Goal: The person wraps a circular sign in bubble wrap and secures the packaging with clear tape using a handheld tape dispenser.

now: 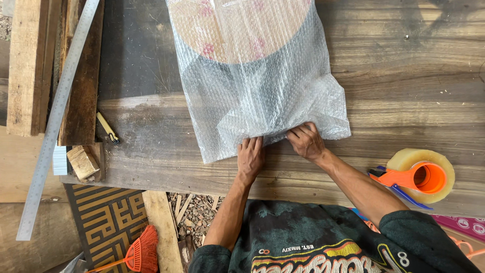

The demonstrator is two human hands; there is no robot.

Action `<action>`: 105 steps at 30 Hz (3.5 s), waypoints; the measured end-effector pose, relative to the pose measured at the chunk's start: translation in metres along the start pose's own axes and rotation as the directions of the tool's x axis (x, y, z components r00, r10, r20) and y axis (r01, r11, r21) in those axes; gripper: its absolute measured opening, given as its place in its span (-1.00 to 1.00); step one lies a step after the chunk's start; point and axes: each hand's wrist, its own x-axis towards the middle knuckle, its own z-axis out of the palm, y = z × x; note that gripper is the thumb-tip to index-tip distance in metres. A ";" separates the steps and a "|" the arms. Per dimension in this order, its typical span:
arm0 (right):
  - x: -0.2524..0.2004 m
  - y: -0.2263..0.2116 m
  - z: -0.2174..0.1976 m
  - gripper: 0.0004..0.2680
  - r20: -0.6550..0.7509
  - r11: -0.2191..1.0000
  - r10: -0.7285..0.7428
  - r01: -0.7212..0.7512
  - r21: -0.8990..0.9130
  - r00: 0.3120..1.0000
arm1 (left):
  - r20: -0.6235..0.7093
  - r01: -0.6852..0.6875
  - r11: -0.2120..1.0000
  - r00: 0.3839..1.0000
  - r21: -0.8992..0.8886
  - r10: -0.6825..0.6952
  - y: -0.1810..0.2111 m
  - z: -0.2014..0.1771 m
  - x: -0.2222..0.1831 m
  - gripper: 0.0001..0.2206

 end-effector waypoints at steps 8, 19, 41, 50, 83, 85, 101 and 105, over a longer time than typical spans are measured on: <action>0.007 0.006 0.002 -0.90 -0.064 0.990 0.089 -0.081 0.117 0.994 | -0.122 -0.040 0.999 0.992 -0.009 0.039 -0.014 0.019 0.010 -0.83; 0.013 0.009 -0.007 -0.86 -0.125 0.992 0.075 -0.062 0.108 0.989 | -0.170 -0.061 0.990 0.985 -0.126 0.039 -0.027 0.032 0.010 -0.94; 0.021 -0.005 -0.025 -0.85 -0.091 0.938 0.273 -0.244 0.245 0.958 | -0.472 0.007 0.999 0.881 -0.048 -0.028 0.013 -0.002 0.004 -0.53; -0.005 -0.004 -0.062 -0.83 -0.128 0.953 0.261 -0.235 0.193 0.957 | -0.278 -0.020 0.998 0.960 0.052 0.034 0.038 -0.024 0.040 -0.87; -0.226 0.028 -0.292 -0.41 0.040 0.741 0.656 -0.653 0.157 0.754 | 0.423 0.201 0.499 0.820 -0.843 0.385 0.291 -0.030 0.082 -0.60; -0.227 0.030 -0.279 -0.34 -0.007 0.760 0.621 -0.600 0.248 0.784 | 0.412 0.203 0.512 0.846 -0.835 0.338 0.288 -0.056 0.089 -0.62; -0.106 -0.017 -0.197 -0.37 -0.160 0.922 0.242 -0.175 0.346 0.957 | 0.385 0.449 0.692 0.886 -0.566 -0.260 0.219 -0.156 0.051 -0.63; -0.087 -0.030 -0.188 -0.38 -0.214 0.954 0.220 -0.164 0.249 0.952 | 0.343 0.423 0.750 0.898 -0.508 -0.274 0.206 -0.159 0.048 -0.67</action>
